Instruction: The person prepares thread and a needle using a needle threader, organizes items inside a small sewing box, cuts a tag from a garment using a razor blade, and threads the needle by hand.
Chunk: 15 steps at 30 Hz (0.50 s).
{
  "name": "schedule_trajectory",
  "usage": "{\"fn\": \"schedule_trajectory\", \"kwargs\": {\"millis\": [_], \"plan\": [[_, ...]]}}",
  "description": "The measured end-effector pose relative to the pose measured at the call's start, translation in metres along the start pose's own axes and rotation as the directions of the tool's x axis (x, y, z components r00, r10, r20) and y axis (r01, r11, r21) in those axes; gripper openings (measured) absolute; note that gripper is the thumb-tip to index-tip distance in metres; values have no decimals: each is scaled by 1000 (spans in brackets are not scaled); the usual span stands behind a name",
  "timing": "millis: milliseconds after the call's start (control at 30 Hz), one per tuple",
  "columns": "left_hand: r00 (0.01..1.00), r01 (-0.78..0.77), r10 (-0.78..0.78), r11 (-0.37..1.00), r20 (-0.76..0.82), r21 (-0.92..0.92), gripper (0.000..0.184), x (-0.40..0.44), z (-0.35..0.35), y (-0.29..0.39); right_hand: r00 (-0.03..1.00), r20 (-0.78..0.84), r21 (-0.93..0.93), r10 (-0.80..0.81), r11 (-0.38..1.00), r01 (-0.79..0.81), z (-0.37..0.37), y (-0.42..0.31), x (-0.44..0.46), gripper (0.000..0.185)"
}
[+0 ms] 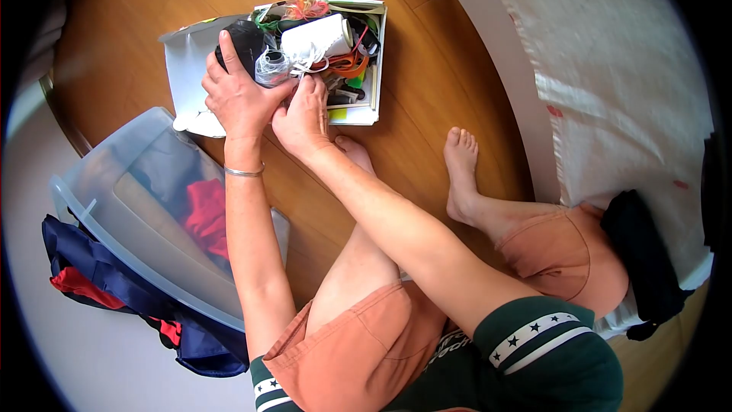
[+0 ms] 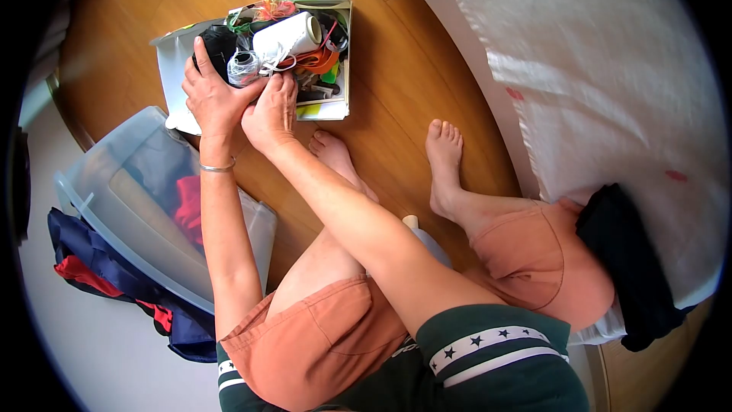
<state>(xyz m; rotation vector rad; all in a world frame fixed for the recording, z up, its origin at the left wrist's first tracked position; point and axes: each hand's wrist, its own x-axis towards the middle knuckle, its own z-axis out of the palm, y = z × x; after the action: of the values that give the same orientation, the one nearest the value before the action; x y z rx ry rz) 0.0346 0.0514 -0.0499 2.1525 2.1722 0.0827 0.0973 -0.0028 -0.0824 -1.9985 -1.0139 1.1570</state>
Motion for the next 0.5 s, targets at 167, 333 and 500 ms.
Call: {"fn": "schedule_trajectory", "kwargs": {"millis": [167,333,500], "plan": [[1000,15,-15,1000,6,19,112,0,0,3,998,52,49,19,999,-22,-2,3,-2,54],[1000,-9,9,1000,-12,7,112,0,3,1,998,69,27,-9,1000,7,-5,13,-2,55],[1000,11,-10,1000,-14,29,112,-1,0,2,972,214,-236,-97,960,148,-50,40,17,14]]}}
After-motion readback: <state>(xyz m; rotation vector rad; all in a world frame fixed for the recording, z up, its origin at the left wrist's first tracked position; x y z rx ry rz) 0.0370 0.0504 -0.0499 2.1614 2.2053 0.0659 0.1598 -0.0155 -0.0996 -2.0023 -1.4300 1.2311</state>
